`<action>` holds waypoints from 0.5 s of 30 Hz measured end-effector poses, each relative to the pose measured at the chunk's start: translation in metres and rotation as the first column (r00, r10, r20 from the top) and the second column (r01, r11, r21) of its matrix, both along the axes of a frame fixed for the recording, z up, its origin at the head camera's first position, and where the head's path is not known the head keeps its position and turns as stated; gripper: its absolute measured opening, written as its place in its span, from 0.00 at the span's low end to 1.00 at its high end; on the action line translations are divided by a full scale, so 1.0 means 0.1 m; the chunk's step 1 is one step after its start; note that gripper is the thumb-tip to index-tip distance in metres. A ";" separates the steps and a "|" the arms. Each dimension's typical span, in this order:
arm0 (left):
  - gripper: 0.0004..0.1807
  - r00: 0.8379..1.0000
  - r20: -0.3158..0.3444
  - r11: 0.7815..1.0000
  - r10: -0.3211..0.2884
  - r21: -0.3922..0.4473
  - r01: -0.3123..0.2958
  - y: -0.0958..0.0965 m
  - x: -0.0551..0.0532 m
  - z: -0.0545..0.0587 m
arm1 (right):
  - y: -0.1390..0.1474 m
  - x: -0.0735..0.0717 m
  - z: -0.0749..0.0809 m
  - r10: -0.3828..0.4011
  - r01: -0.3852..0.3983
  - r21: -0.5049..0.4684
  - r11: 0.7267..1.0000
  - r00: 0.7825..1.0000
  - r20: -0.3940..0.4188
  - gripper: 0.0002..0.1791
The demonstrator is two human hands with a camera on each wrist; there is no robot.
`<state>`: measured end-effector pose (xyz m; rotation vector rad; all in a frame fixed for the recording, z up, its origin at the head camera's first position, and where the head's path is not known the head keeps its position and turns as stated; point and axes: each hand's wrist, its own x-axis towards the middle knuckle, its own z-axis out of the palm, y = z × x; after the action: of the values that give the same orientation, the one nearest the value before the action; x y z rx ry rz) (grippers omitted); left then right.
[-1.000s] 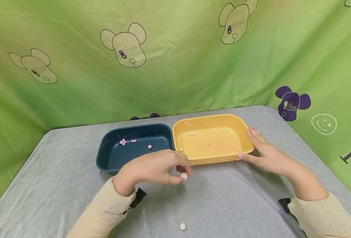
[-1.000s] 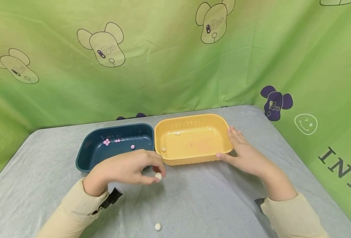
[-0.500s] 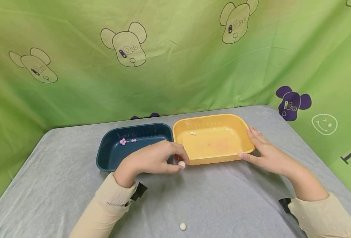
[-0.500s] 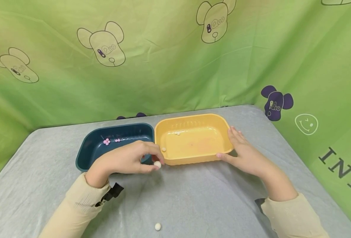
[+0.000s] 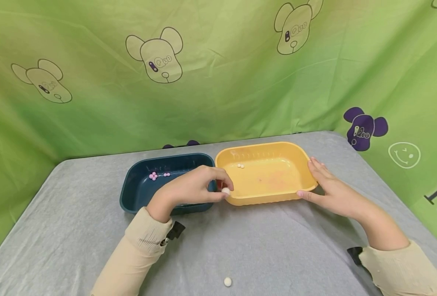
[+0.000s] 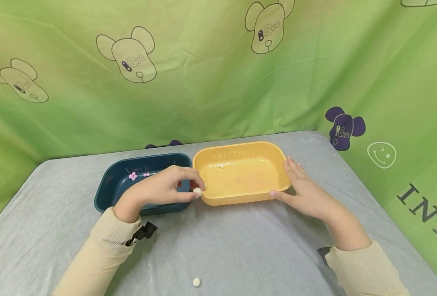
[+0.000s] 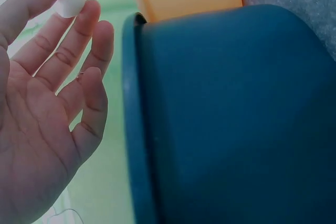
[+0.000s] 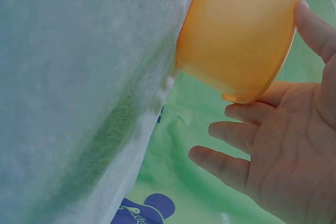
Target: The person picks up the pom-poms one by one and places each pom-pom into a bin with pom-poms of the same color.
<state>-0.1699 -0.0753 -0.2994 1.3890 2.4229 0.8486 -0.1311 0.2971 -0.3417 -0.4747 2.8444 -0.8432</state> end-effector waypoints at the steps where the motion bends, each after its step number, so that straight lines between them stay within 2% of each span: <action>1: 0.08 1.000 -0.002 1.000 0.004 0.006 -0.004 0.00 -0.01 -0.01 | 0.00 0.00 0.00 0.000 0.000 0.000 1.000 1.000 0.002 0.55; 7: 0.08 0.999 -0.036 0.999 0.023 0.029 -0.022 0.03 -0.06 -0.01 | 0.00 0.00 0.00 -0.004 0.004 0.003 1.000 1.000 0.002 0.55; 15: 0.08 0.999 -0.030 0.999 0.030 0.031 -0.029 0.08 -0.10 0.00 | 0.00 0.00 0.01 -0.003 0.003 0.012 1.000 1.000 0.005 0.55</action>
<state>-0.1797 -0.0670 -0.2995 1.3901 2.4692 0.8816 -0.1315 0.2966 -0.3408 -0.4661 2.8449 -0.8267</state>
